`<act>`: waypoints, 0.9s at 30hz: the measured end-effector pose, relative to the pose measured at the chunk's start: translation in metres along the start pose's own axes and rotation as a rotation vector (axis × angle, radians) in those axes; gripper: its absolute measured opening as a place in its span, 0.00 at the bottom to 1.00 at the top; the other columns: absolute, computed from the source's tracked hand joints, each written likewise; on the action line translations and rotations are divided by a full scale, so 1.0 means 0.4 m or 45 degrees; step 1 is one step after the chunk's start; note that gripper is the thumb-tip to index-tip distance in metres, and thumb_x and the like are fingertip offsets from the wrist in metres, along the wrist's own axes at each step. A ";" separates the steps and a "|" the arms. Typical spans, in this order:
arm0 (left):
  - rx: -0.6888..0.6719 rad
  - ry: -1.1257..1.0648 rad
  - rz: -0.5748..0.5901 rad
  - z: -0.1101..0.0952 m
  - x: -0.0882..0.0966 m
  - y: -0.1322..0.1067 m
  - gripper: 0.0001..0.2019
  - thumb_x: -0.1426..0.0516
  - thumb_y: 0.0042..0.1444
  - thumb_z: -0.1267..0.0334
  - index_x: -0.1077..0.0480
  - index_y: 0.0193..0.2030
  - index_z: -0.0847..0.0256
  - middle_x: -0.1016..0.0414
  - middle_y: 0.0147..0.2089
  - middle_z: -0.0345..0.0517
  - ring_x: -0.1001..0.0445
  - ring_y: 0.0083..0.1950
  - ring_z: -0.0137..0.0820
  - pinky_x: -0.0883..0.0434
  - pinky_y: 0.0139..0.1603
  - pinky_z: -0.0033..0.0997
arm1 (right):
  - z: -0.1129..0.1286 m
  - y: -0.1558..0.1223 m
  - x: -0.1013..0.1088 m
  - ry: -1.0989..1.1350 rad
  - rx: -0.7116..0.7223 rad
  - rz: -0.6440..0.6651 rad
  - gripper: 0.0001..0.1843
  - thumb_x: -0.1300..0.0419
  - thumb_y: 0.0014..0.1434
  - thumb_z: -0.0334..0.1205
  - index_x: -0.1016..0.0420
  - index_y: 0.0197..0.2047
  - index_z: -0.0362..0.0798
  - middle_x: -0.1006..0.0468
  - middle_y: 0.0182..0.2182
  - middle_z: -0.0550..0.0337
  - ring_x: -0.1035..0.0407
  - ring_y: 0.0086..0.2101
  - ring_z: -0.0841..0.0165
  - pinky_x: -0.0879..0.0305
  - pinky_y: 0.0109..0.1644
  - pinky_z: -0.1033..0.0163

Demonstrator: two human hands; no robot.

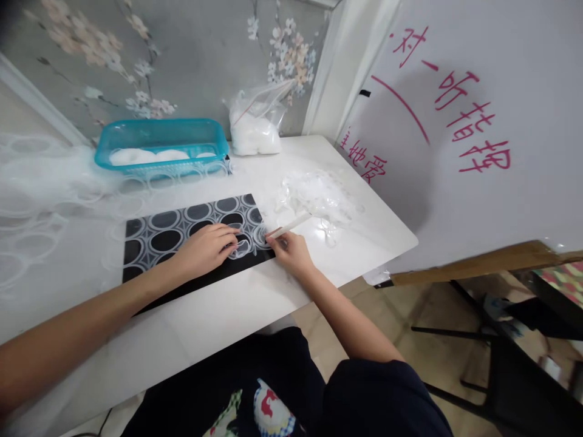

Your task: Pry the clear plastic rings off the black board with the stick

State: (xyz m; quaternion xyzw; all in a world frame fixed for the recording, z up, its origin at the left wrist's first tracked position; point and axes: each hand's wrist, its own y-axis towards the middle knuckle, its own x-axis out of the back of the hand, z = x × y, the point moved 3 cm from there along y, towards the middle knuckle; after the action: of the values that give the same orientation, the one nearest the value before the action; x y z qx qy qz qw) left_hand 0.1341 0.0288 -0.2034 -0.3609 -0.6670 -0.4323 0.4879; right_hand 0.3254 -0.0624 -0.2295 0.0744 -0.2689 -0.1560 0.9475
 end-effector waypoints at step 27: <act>-0.144 -0.394 -0.039 -0.057 0.029 -0.002 0.09 0.50 0.63 0.66 0.29 0.35 0.63 0.24 0.54 0.54 0.26 0.55 0.39 0.28 0.57 0.42 | 0.000 -0.005 0.019 0.088 -0.014 -0.216 0.11 0.41 0.61 0.46 0.21 0.37 0.50 0.16 0.42 0.54 0.22 0.46 0.58 0.28 0.51 0.54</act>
State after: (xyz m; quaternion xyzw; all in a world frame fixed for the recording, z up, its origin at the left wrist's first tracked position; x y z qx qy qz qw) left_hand 0.1379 0.0082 -0.1889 -0.4397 -0.7142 -0.4157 0.3517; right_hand 0.3309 -0.0667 -0.2263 0.0970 -0.2279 -0.2345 0.9400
